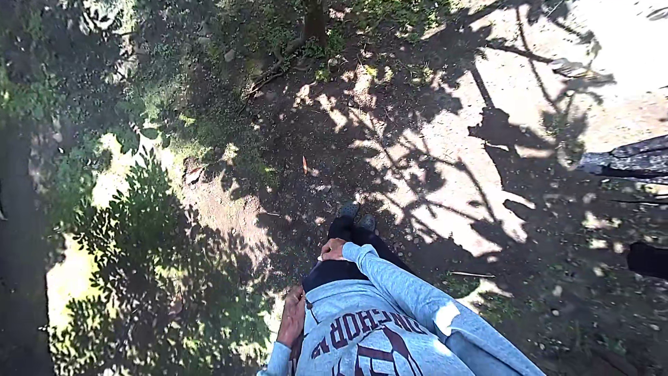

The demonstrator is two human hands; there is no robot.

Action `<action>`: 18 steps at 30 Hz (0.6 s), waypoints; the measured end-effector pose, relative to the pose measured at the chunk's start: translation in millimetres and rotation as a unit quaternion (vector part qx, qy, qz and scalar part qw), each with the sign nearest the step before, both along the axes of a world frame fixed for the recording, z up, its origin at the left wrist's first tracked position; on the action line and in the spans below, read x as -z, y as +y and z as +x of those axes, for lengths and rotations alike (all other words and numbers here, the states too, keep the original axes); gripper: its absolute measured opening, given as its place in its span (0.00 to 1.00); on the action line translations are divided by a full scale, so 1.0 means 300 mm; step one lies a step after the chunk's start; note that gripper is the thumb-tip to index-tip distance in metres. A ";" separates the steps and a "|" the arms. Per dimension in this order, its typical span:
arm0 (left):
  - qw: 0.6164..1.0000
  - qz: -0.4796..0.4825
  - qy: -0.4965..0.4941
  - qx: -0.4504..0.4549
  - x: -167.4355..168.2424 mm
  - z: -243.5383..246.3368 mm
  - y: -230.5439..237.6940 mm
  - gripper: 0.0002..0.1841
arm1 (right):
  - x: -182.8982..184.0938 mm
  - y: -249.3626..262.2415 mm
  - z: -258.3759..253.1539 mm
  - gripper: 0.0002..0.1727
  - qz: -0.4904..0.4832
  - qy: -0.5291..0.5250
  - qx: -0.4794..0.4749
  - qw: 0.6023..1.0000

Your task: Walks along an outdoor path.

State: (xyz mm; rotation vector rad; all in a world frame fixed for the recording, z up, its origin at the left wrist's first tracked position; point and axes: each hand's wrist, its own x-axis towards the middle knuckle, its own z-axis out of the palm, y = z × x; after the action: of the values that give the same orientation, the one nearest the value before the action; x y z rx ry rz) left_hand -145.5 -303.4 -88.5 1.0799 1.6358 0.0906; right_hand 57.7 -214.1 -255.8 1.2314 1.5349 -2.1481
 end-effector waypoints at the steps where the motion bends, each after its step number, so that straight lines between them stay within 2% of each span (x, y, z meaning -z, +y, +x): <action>1: 1.000 0.014 0.018 -0.006 0.007 -0.001 -0.002 0.12 | 0.006 -0.003 -0.002 0.25 -0.001 0.008 0.003 1.000; 5: 0.996 0.028 0.076 -0.028 0.021 -0.008 -0.026 0.12 | 0.022 -0.010 -0.042 0.27 -0.006 0.031 -0.030 0.999; 9: 0.989 0.073 0.091 -0.086 0.041 -0.024 -0.070 0.11 | -0.047 0.041 -0.056 0.29 -0.021 0.019 -0.137 0.990; 12: 0.989 0.069 0.087 -0.102 0.039 -0.015 -0.075 0.11 | -0.077 0.051 -0.042 0.27 -0.017 0.033 -0.149 0.988; 14: 0.990 0.061 0.087 -0.093 0.040 -0.005 -0.067 0.11 | -0.070 0.040 -0.036 0.25 -0.007 0.037 -0.137 0.990; 18: 0.995 0.052 0.085 -0.019 0.032 0.017 -0.046 0.11 | -0.101 0.036 -0.037 0.22 0.011 0.032 -0.132 0.991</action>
State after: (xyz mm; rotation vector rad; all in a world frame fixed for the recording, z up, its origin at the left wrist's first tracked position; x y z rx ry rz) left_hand -140.4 -317.2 -98.1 1.1611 1.8209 0.1122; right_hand 46.7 -203.4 -225.4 0.9135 1.6481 -2.0201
